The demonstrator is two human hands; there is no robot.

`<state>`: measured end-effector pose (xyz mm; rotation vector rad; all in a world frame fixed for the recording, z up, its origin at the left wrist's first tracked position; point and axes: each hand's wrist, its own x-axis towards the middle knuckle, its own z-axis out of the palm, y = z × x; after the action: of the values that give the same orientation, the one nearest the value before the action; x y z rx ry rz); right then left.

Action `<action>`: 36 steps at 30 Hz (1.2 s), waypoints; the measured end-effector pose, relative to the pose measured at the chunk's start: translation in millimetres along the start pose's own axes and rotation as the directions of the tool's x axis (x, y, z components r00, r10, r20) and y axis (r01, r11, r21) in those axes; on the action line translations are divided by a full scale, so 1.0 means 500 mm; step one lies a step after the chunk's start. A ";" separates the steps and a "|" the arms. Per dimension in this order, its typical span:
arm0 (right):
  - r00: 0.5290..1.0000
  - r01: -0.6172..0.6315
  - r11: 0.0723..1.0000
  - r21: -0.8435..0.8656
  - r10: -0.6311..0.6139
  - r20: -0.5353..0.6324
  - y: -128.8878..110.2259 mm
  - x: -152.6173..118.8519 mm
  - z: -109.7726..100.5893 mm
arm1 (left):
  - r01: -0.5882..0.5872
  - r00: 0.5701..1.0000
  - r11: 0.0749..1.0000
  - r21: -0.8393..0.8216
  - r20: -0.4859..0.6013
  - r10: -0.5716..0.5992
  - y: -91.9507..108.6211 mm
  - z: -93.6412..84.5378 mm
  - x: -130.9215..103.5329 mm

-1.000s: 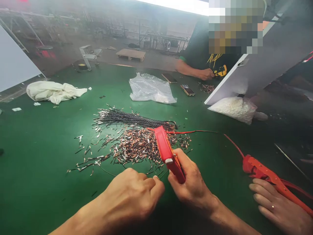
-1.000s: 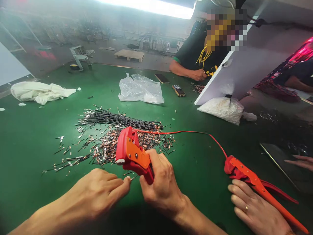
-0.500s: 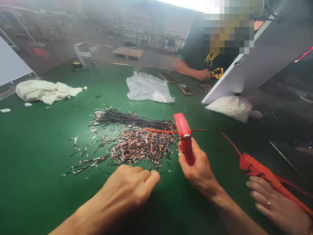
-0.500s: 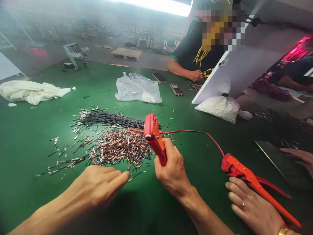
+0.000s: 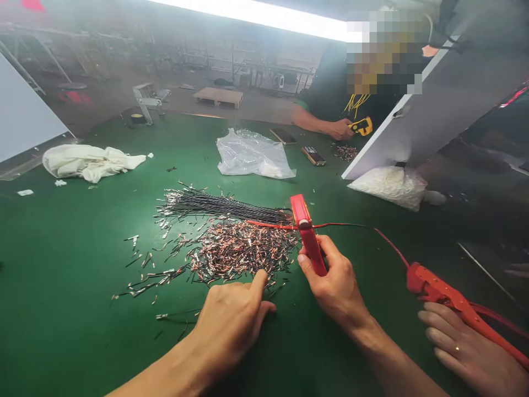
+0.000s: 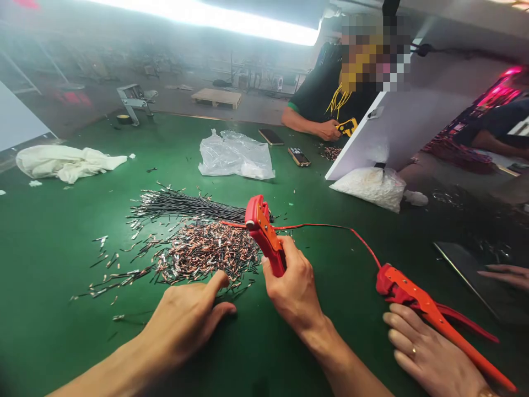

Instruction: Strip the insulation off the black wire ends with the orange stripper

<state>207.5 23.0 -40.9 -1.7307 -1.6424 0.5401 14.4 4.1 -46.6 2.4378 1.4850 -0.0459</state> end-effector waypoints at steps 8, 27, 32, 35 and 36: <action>1.000 0.010 1.000 -0.027 -0.010 0.001 0.006 -0.001 0.005 | 0.084 0.991 0.996 0.041 -0.104 -0.079 -0.007 -0.001 0.008; 0.923 0.385 0.914 -0.127 -0.380 0.061 0.016 -0.003 0.005 | 0.196 0.626 0.962 0.191 -0.779 0.028 -0.110 -0.042 0.022; 0.838 0.519 0.837 -0.175 -0.458 0.297 -0.013 -0.041 -0.010 | 0.283 0.616 0.931 0.232 -0.788 0.009 -0.146 -0.045 0.028; 0.756 0.613 0.757 -0.227 -0.478 0.448 -0.023 -0.083 -0.006 | 0.337 0.662 0.924 0.183 -0.744 -0.094 -0.158 -0.044 0.030; 0.740 0.634 0.737 -0.234 -0.490 0.461 -0.023 -0.097 0.000 | 0.350 0.671 0.921 0.170 -0.732 -0.120 -0.161 -0.045 0.031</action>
<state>193.9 -25.1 -40.2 -1.2768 -2.5717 0.2577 -51.3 57.7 -46.1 2.6085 2.2634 0.7755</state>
